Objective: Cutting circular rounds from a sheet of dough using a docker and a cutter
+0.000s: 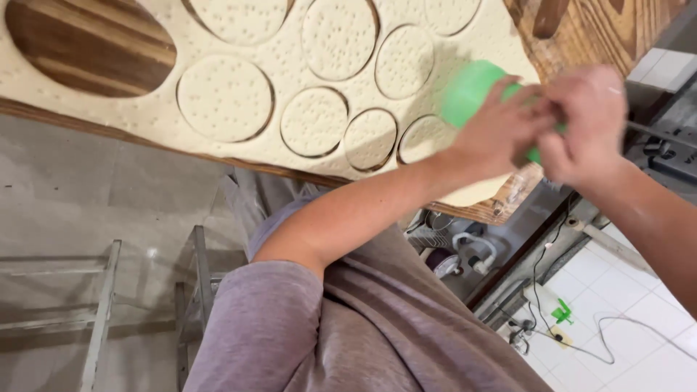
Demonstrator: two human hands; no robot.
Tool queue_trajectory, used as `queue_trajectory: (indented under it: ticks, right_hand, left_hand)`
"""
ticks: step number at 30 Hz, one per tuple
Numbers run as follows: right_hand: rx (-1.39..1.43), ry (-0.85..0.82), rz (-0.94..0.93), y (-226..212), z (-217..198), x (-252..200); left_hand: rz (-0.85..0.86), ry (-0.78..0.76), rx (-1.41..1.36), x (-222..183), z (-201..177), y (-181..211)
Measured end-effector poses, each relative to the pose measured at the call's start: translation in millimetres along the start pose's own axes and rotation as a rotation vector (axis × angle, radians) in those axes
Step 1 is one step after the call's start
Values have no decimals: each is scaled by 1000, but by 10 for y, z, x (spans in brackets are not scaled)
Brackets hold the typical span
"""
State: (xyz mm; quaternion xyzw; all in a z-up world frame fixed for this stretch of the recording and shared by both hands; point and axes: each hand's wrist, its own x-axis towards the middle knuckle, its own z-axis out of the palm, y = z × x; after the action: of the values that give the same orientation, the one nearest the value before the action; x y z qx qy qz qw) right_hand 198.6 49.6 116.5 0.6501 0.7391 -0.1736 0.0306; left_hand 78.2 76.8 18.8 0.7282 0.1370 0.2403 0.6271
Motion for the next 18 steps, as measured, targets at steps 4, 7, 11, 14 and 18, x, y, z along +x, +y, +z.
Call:
queue_trajectory:
  ticks: [4,7,11,14,18]
  right_hand:
    - [-27,-4,-106,174,127,204]
    - [47,44,30,85,158,289]
    - [162,126,222,-5,245,269]
    - [318,280,633,58,441,86]
    - [453,331,668,16,410,202]
  left_hand:
    - [-22,217,50,45,332,-452]
    - [39,305,50,29,331,-506]
    - [133,-165,-51,407,-166,-661]
    - [103,-666,-252,733,-302,-733]
    - [87,-680,-176,644,-291,-728]
